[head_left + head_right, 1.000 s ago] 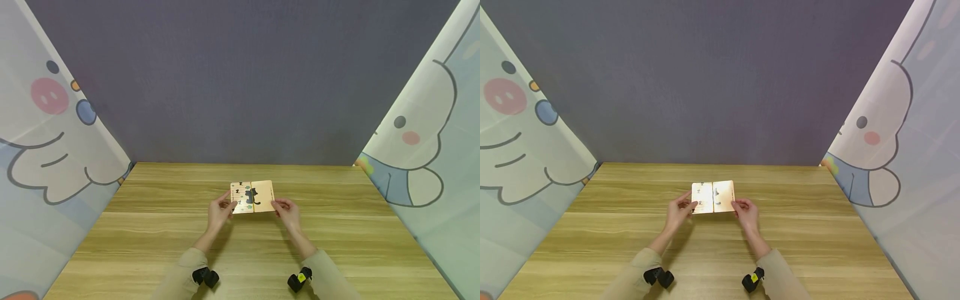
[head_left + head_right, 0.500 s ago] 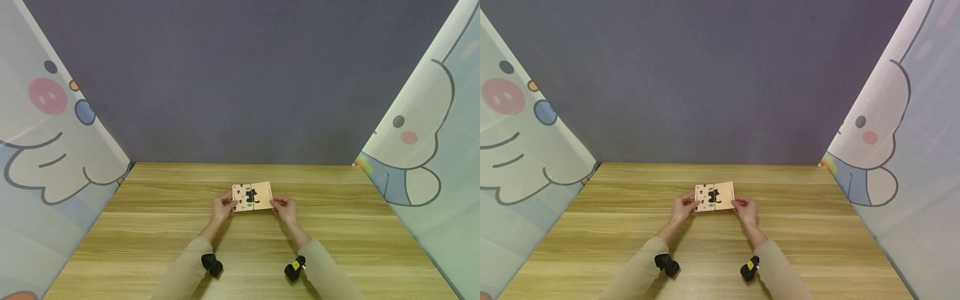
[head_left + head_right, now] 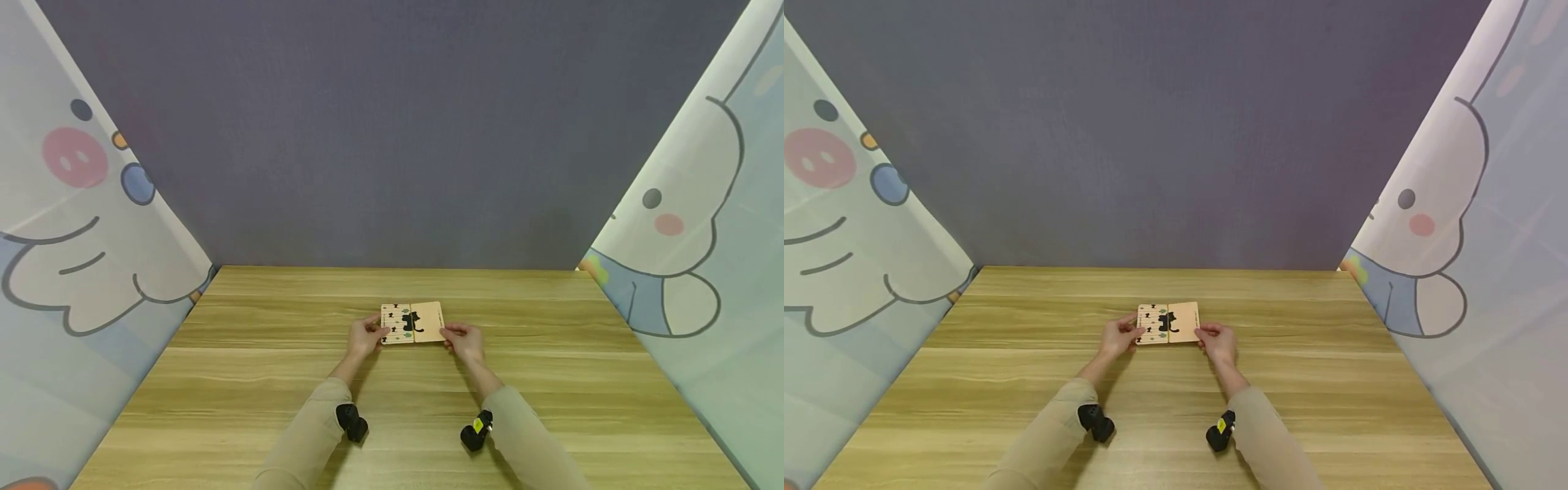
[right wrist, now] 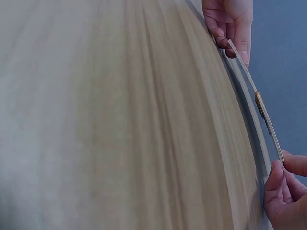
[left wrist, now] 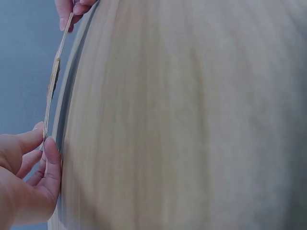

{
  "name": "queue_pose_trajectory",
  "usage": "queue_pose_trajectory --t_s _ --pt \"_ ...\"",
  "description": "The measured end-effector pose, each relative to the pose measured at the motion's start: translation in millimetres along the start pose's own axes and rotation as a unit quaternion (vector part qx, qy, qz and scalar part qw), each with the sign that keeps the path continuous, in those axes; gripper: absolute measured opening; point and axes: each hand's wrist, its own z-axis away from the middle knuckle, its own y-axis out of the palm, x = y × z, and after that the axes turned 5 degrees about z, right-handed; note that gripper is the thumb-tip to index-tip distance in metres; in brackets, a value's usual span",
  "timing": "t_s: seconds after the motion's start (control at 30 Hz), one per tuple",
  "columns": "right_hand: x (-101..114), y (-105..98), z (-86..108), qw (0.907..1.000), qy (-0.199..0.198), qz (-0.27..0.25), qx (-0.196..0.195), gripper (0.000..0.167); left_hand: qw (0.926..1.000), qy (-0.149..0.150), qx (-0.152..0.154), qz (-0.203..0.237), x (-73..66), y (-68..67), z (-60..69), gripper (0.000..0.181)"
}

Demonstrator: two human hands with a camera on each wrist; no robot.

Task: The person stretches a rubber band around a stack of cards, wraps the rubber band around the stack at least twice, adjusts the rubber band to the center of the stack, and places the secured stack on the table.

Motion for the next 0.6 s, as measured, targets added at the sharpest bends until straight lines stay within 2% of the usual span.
queue_pose_trajectory --t_s 0.2,0.43,0.6 --pt "-1.4 1.3 -0.8 0.9999 0.004 0.010 -0.001 0.023 1.0000 -0.004 -0.003 0.007 -0.9 0.8 -1.0 0.040" --pt "-2.0 1.7 -0.4 0.9999 -0.003 0.006 0.009 0.022 0.9983 -0.016 -0.034 0.045 -0.2 -0.4 0.7 0.037" --pt "-1.6 -2.3 1.7 0.9997 -0.008 -0.005 0.023 0.023 0.9967 -0.022 -0.044 0.064 -0.9 -3.8 2.8 0.034"
